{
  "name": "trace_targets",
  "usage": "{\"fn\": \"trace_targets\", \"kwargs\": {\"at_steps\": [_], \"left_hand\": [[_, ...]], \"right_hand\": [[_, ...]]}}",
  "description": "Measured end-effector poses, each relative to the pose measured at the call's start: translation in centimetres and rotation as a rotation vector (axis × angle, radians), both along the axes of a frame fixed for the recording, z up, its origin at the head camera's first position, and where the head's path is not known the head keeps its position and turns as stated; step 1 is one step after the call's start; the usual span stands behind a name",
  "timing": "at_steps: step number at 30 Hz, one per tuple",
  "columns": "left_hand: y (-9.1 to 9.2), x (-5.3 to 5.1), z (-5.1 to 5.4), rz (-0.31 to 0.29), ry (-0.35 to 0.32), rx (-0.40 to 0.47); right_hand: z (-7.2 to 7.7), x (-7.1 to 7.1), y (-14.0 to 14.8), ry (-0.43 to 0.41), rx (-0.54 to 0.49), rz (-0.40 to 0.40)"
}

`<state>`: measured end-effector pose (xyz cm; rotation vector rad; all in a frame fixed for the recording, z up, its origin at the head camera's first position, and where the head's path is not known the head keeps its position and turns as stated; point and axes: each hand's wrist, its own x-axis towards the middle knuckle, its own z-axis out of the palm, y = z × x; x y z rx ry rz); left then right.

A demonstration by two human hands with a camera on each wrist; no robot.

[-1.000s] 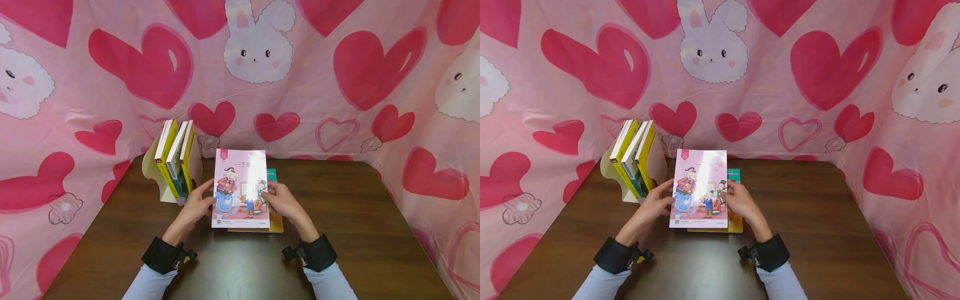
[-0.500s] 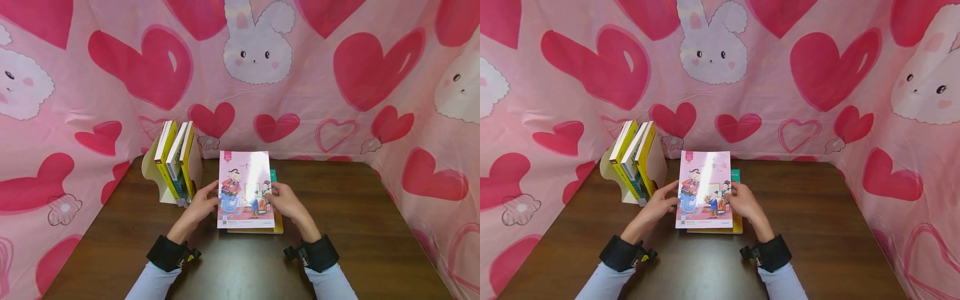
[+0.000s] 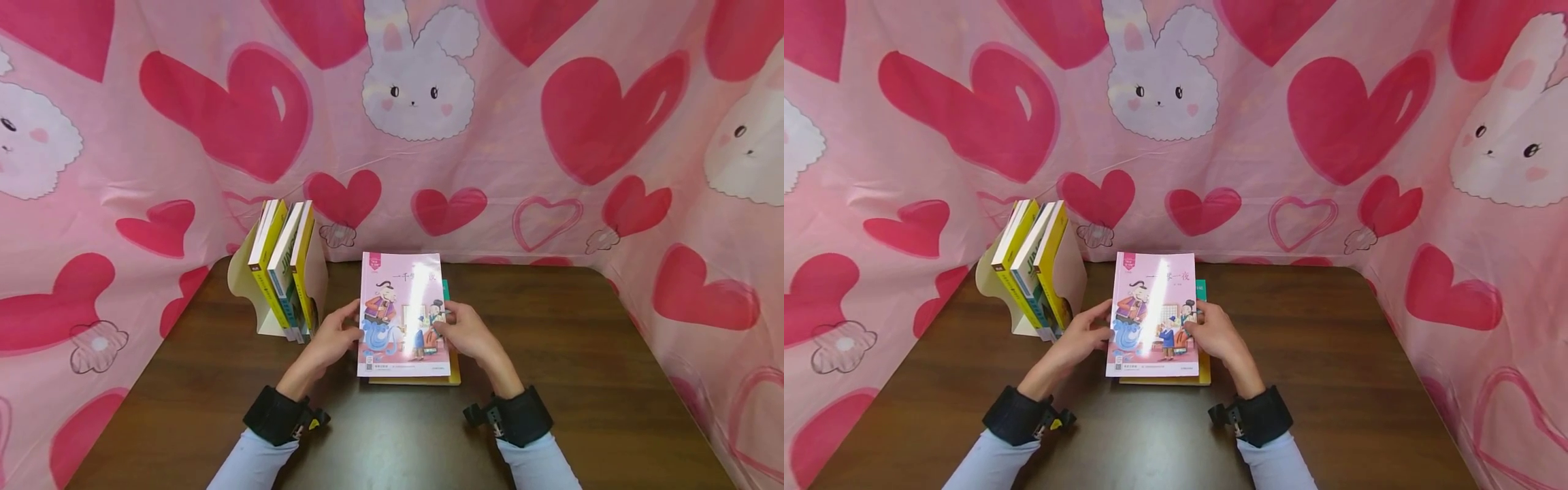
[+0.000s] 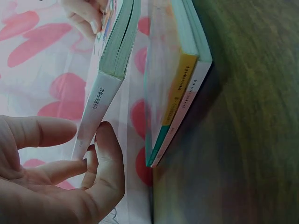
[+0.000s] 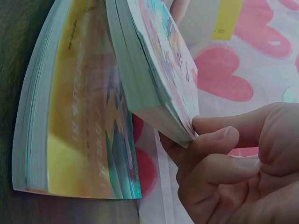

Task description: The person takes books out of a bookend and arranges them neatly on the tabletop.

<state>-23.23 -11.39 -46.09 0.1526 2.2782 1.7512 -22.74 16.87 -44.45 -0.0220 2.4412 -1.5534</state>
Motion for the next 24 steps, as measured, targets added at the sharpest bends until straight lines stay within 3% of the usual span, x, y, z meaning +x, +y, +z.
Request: {"fn": "trace_targets", "kwargs": {"at_steps": [11, 24], "left_hand": [[0.7, 0.1, -0.6, -0.015, 0.0, 0.016], [1.7, -0.2, -1.0, -0.028, 0.021, -0.1]], "right_hand": [[-0.1, -0.1, 0.5, -0.012, 0.064, 0.026], [0.1, 0.1, 1.1, 0.013, 0.13, 0.009]]}}
